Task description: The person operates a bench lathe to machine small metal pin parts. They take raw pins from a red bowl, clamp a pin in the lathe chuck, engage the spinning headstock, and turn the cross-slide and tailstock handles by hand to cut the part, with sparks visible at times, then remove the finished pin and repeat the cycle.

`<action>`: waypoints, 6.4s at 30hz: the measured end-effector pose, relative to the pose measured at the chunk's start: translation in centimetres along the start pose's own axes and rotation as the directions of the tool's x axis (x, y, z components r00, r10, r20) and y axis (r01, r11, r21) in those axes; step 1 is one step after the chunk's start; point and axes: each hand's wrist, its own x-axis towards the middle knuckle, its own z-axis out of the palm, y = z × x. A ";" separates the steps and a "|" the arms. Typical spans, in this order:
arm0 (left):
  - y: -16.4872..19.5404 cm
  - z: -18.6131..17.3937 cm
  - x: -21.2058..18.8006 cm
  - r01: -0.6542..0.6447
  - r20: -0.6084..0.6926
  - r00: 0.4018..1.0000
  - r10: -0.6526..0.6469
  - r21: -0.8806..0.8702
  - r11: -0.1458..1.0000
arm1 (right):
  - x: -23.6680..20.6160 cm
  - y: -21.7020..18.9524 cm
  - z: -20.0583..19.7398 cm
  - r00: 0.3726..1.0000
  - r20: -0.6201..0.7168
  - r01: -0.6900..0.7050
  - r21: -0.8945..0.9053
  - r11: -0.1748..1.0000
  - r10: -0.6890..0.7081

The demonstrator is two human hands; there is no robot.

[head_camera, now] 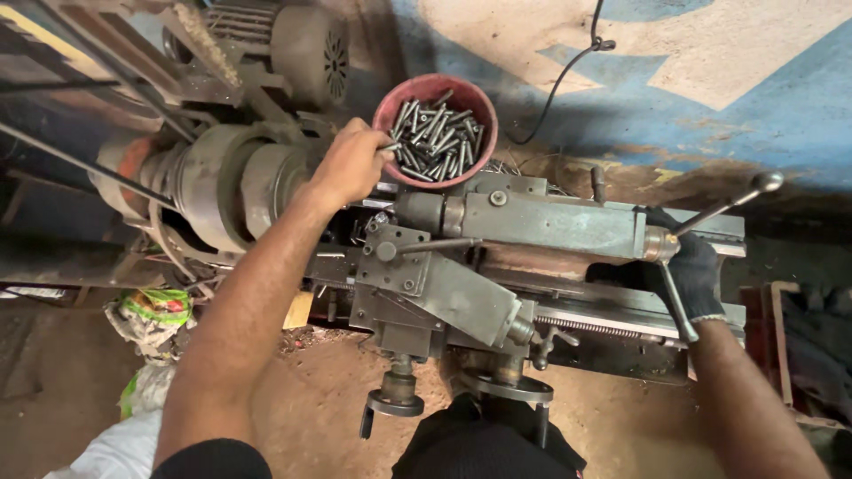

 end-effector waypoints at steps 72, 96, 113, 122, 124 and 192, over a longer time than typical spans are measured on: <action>13.5 17.6 -42.4 0.805 0.534 0.254 -0.806 -0.579 -0.130 | 6.5 0.8 -6.6 0.925 -0.273 -0.186 0.283 0.941 0.265; 18.4 10.3 -35.5 0.811 0.379 0.351 -0.856 -0.579 0.076 | -6.6 -1.4 -0.7 0.898 0.095 -0.439 0.246 0.864 0.429; 20.4 22.3 -39.8 -0.043 0.620 0.280 -0.733 -0.755 -0.655 | -7.4 3.2 1.2 0.940 -0.022 -0.338 0.081 0.938 0.340; 14.6 17.9 -41.5 0.627 -0.203 0.106 -0.973 -0.746 0.224 | 8.2 8.5 -0.3 0.811 -0.322 0.439 -0.219 0.872 -0.489; 15.4 15.4 -39.8 0.675 -0.312 0.156 -0.937 -0.659 0.332 | 10.1 8.8 -2.0 0.822 -0.433 0.433 0.052 0.900 -0.370; 7.2 -1.7 -18.2 0.250 -0.326 0.913 -0.246 -0.031 0.968 | -6.4 -2.8 -0.5 0.961 0.096 -0.277 0.385 0.881 0.260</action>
